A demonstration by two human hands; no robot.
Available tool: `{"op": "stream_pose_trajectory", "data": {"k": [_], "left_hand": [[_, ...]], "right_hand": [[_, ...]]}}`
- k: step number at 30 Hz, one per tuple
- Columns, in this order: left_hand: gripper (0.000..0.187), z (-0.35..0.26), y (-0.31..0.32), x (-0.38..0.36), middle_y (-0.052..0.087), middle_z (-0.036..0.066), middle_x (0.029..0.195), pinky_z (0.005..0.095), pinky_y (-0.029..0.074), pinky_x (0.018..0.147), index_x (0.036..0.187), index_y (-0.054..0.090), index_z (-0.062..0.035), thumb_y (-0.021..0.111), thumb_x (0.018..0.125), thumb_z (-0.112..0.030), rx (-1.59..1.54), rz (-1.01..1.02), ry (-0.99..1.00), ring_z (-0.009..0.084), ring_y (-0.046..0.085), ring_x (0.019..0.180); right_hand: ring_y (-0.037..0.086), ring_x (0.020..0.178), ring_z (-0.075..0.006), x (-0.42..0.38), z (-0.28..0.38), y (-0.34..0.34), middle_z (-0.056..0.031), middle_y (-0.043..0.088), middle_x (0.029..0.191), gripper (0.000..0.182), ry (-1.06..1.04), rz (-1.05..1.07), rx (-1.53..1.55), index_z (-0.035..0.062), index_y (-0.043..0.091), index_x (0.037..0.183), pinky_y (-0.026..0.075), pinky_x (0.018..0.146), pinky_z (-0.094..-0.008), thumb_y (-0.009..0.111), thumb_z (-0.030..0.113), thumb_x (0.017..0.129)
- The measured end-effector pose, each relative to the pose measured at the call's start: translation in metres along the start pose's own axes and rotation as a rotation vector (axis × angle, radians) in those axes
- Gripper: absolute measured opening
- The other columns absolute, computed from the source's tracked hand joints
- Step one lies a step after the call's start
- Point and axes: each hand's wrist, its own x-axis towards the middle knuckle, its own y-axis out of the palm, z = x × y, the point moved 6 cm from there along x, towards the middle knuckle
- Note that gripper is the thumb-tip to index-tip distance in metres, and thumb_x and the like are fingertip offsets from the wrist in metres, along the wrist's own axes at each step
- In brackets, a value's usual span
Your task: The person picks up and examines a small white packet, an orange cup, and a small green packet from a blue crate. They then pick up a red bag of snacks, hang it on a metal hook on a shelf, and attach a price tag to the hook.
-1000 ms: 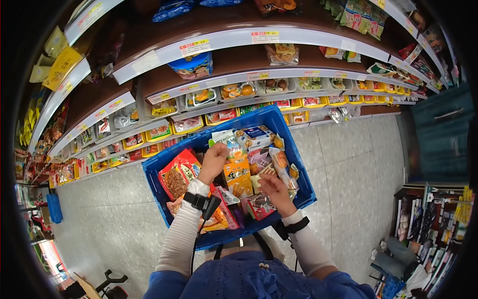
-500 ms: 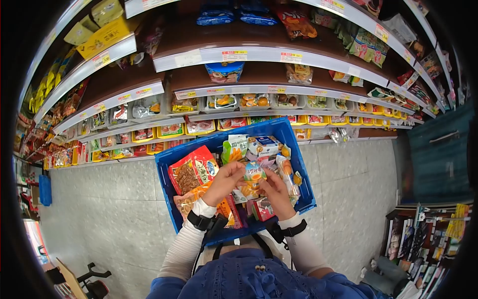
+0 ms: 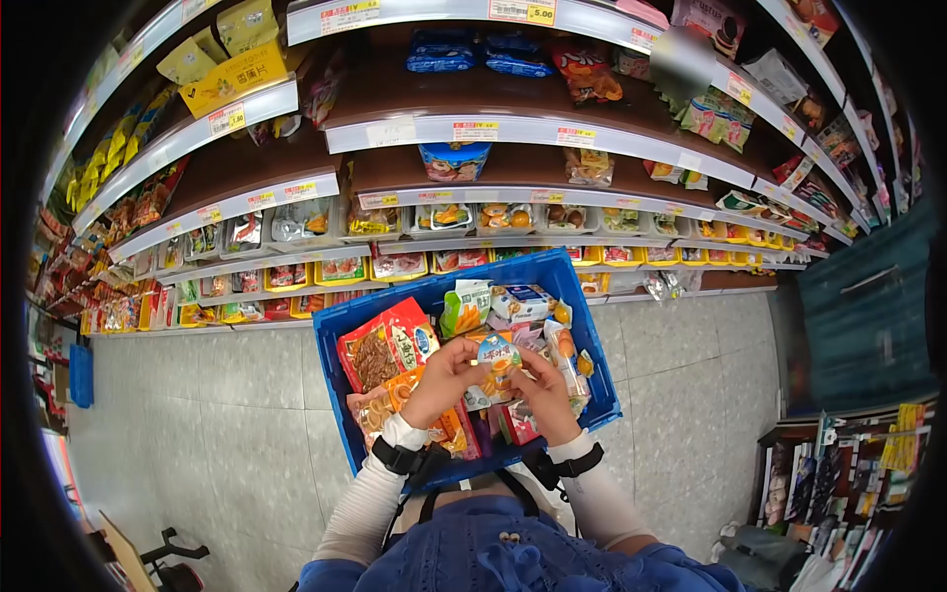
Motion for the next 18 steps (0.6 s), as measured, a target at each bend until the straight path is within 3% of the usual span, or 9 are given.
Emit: {"op": "stream_pose_trajectory", "data": {"k": [6, 11, 18], "left_hand": [[0.016, 0.004, 0.004, -0.004, 0.058, 0.005, 0.093, 0.0207, 0.051, 0.06, 0.095, 0.048, -0.0012, 0.055, 0.081, 0.001, -0.013, -0.054, -0.059, 0.0089, 0.057, 0.077], [0.015, 0.007, 0.009, -0.005, 0.058, 0.005, 0.09, 0.0212, 0.052, 0.06, 0.094, 0.048, -0.001, 0.055, 0.081, 0.001, -0.004, -0.064, -0.071, 0.0098, 0.057, 0.076], [0.015, 0.016, 0.01, -0.003, 0.058, 0.004, 0.085, 0.0206, 0.051, 0.056, 0.094, 0.048, -0.0005, 0.055, 0.081, 0.0, 0.089, -0.08, -0.095, 0.0085, 0.057, 0.072]], "right_hand": [[0.06, 0.074, -0.0109, -0.003, -0.003, -0.006, -0.0055, 0.057, 0.1, 0.035, -0.042, -0.052, -0.059, 0.0036, 0.05, 0.118, 0.05, 0.064, -0.0211, 0.056, 0.005, 0.083], [0.059, 0.072, -0.0087, -0.005, -0.006, -0.011, -0.0047, 0.06, 0.09, 0.034, -0.076, -0.1, -0.054, 0.0041, 0.054, 0.114, 0.049, 0.059, -0.0194, 0.06, 0.004, 0.08], [0.057, 0.077, -0.0086, -0.004, -0.02, -0.021, -0.0034, 0.059, 0.089, 0.033, -0.036, -0.072, -0.044, 0.0031, 0.055, 0.112, 0.049, 0.062, -0.0199, 0.06, 0.005, 0.08]]}}
